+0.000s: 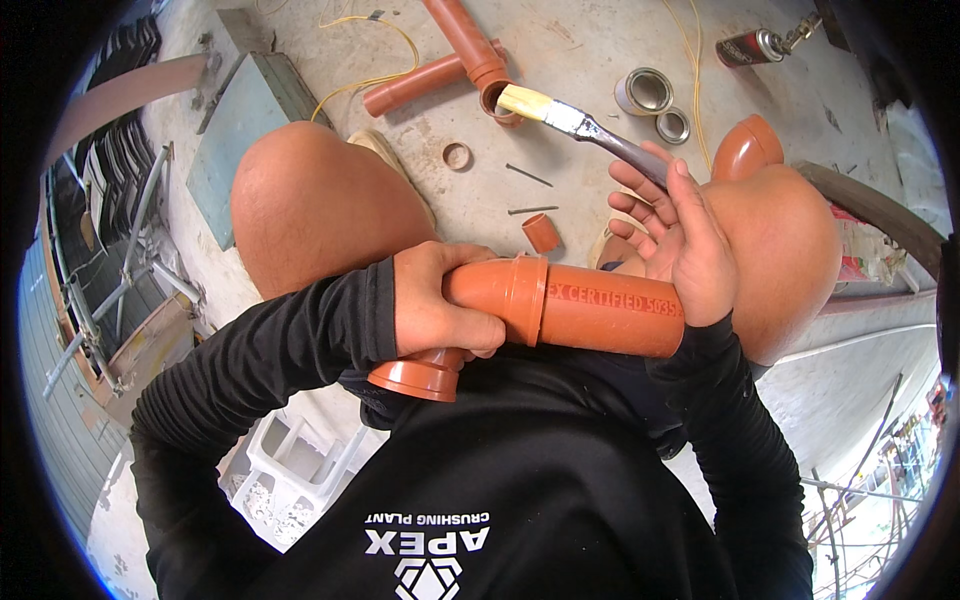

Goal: The person applies a yellow substance to the ends of orange plastic pipe fittings using a brush, then joins the pieces together to form a connected assembly.

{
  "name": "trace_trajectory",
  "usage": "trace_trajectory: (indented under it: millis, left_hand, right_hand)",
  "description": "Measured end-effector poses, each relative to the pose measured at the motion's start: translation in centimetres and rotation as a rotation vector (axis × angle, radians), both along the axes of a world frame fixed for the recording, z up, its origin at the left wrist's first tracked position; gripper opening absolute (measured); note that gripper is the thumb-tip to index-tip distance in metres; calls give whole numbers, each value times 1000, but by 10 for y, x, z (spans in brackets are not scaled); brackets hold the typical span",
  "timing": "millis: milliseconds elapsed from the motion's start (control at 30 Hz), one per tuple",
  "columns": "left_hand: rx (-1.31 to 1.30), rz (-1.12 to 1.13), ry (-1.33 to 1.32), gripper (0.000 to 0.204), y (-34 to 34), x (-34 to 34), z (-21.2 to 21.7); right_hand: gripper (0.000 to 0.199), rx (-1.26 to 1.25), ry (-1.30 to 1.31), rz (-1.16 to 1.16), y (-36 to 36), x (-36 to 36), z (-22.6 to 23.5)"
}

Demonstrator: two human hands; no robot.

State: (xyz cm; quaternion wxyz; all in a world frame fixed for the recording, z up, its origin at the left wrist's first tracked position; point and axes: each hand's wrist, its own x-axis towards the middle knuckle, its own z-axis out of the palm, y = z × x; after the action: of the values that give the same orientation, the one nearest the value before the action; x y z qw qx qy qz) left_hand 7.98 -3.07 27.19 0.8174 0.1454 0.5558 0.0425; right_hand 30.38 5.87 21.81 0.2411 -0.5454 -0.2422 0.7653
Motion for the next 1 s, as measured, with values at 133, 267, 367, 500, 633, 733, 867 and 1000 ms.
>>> trace_trajectory:
  millis: [133,267,367,500,633,733,867,1000]
  left_hand:
    - [0,11,4,60,0,1,0]
    - [0,2,3,60,0,1,0]
    - [-5,-3,7,59,1,0,0]
    - [-6,-1,10,58,1,1,1]
    - [6,-11,11,58,1,1,1]
    - [4,1,13,58,2,1,1]
    - [5,-2,10,57,2,2,2]
    - [-1,17,1,58,-3,8,5]
  right_hand:
    - [52,3,6,6,0,1,0]
    - [52,3,11,13,1,1,0]
    - [52,3,9,12,0,1,0]
    - [52,2,4,6,0,1,1]
    - [52,9,1,5,0,1,1]
    - [53,8,1,7,0,1,0]
    - [52,14,9,13,0,2,0]
    - [52,6,11,11,-4,8,4]
